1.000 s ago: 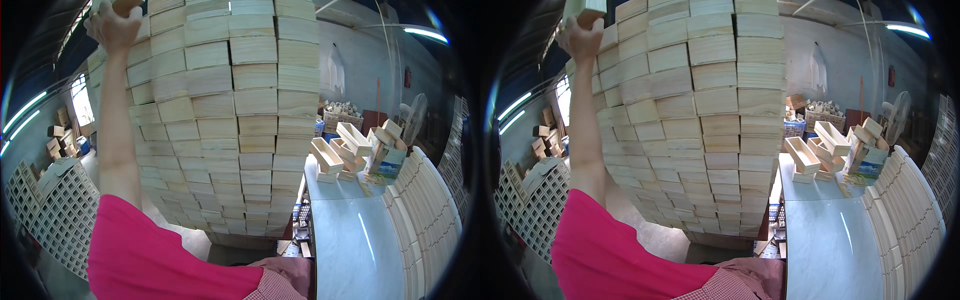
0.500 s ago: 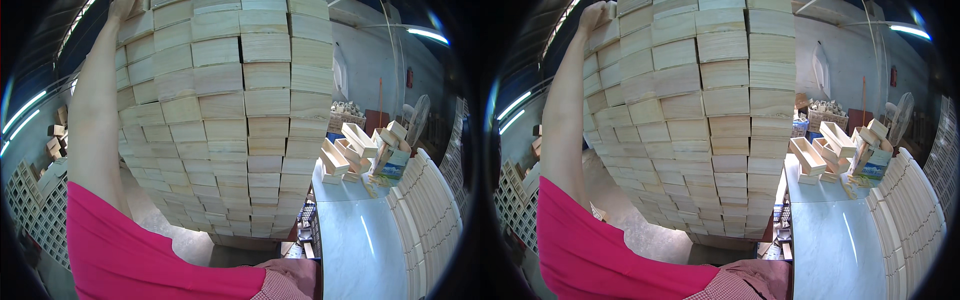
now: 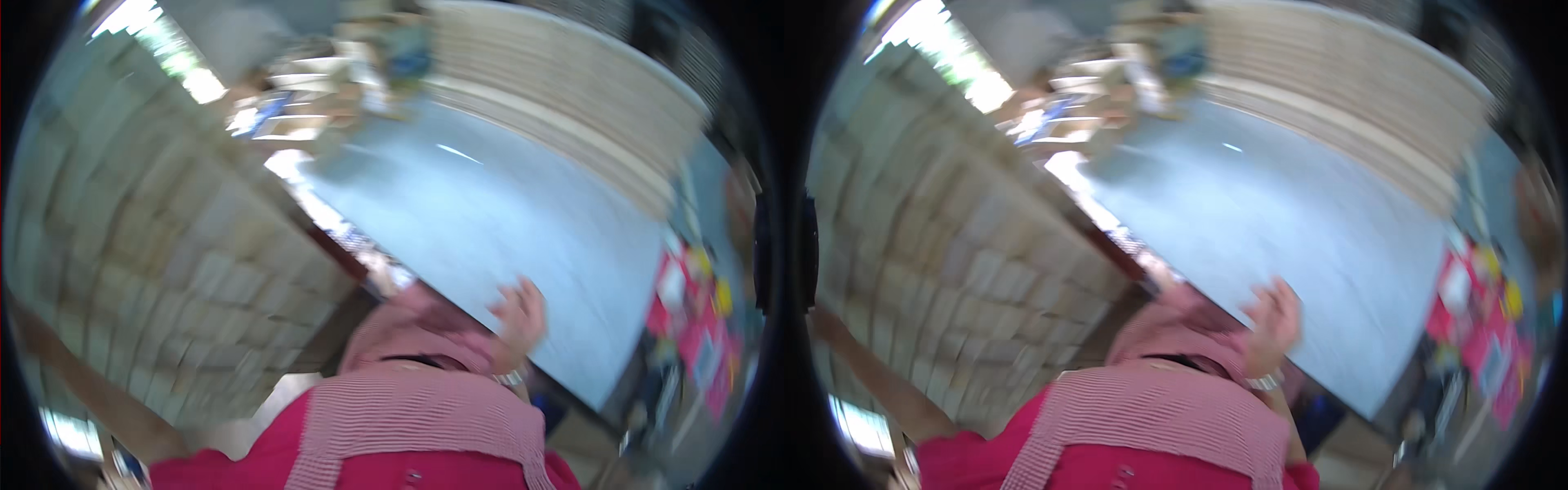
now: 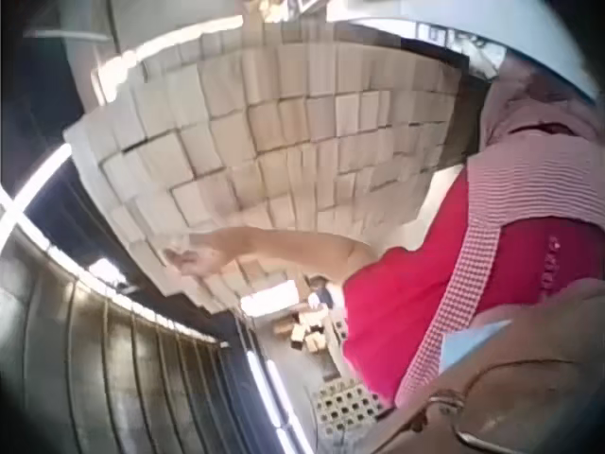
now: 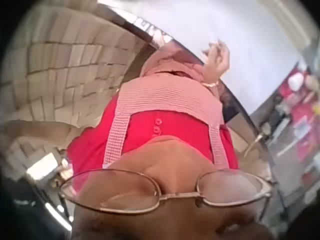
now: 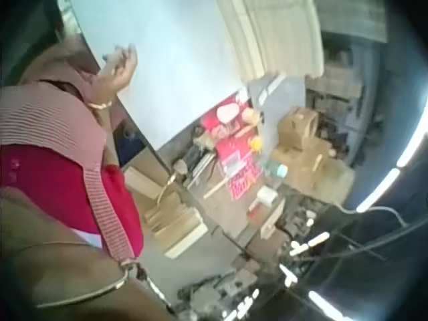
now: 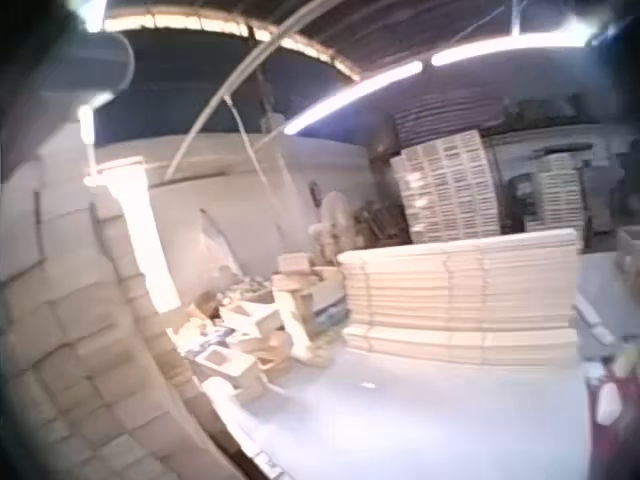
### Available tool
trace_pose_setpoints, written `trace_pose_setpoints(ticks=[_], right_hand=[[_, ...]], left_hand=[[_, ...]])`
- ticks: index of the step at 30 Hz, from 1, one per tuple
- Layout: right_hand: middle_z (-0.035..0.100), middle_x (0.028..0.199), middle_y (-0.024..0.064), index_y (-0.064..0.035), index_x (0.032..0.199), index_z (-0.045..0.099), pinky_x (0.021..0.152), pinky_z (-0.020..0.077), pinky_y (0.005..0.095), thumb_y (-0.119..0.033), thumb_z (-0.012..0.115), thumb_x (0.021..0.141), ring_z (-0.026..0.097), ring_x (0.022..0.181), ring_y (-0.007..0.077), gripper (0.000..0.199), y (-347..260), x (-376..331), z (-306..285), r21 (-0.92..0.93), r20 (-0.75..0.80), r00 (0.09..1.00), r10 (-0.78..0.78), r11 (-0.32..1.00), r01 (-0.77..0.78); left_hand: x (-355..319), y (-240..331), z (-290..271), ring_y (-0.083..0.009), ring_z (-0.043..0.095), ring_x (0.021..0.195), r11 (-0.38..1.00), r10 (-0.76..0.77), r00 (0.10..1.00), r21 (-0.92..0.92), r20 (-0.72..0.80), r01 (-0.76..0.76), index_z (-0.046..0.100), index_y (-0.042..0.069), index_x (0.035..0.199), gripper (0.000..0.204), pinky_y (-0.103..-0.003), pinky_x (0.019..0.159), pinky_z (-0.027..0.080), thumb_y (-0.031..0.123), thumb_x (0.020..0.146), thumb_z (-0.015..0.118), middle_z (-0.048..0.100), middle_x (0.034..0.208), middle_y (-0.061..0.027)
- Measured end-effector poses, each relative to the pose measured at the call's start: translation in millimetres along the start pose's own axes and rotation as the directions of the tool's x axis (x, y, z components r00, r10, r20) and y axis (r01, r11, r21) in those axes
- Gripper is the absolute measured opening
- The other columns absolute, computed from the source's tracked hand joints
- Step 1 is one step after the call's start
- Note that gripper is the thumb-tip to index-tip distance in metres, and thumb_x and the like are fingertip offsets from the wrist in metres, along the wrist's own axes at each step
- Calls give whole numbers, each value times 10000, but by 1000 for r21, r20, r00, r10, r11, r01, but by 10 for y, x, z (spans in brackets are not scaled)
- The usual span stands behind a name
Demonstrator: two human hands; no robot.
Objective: The person assembles small wooden boxes by applying glue to the edges of pre-cut wooden frames and attaching wooden panels. They use a pneumatic nail gun to secure the panels to the frames, repeating the process for multiple units on a workbench.
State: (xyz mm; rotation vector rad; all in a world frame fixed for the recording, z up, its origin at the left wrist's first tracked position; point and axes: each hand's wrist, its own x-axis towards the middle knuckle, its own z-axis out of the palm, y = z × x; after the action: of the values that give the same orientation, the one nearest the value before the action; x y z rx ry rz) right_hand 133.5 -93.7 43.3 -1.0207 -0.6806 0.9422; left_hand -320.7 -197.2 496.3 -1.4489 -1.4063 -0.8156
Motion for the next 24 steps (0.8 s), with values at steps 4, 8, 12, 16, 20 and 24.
trace_pose_setpoints(ticks=[4, 8, 12, 16, 20, 24], right_hand=[[686, 955, 93, 37, 1327, 577, 650, 575, 250, -26, 611, 976, 679, 734, 116, 358, -55, 498, 120, -66, 14, 944, -329, 942, 329], [681, 939, 89, 47, 1312, 563, 602, 539, 231, -34, 628, 974, 655, 671, 91, 354, -125, 844, 289, -15, 6, 922, -388, 921, 388], [663, 944, 101, 46, 1337, 520, 645, 563, 251, -64, 598, 1009, 647, 714, 98, 355, -131, 1113, 97, -36, -52, 948, -315, 949, 313], [686, 909, 105, 19, 1227, 617, 653, 552, 303, -155, 659, 987, 659, 711, 150, 299, -194, 1612, -99, -385, -60, 877, -477, 822, 421], [733, 997, 179, -17, 1182, 643, 775, 555, 441, -291, 646, 977, 716, 900, 340, 342, -422, 2945, -1318, -837, -192, 696, -692, 485, 252], [692, 1197, 288, 107, 1263, 611, 996, 516, 468, -430, 596, 970, 665, 1137, 429, 613, -796, 3978, -2752, -920, -384, 812, -440, 257, -296]], left_hand=[[-2017, 2173, 2003, -239, 614, 1192, 183, 8, 635, -625, 773, 759, 571, 49, 1378, 497, -397, 992, 497, 357, 988, 587, 625, 1313, -145], [-2713, 4240, 2499, -235, 588, 1227, 102, 726, -173, 145, 666, 984, 507, 5, 1419, 603, -381, 996, 491, 379, 971, 660, 586, 1343, -141], [-2925, 4829, 2436, -273, 531, 1336, -13, 963, -52, 237, 264, 971, 486, 0, 1432, 776, -450, 1075, 471, 568, 935, 669, 541, 1426, -176], [-3323, 5048, 2698, -325, 411, 1450, -64, 993, 23, 351, 119, 934, 416, 20, 1512, 870, -506, 1204, 318, 643, 939, 618, 448, 1548, -161], [-2934, 4962, 2981, -375, 396, 1460, -209, 953, 76, 455, 294, 866, 372, 7, 1536, 764, -522, 1207, 308, 538, 1017, 551, 415, 1572, -190], [-2851, 4292, 3385, -415, 398, 1451, -269, 850, 22, 398, 526, 877, 381, 3, 1531, 696, -535, 1190, 332, 463, 1029, 529, 412, 1565, -230]])
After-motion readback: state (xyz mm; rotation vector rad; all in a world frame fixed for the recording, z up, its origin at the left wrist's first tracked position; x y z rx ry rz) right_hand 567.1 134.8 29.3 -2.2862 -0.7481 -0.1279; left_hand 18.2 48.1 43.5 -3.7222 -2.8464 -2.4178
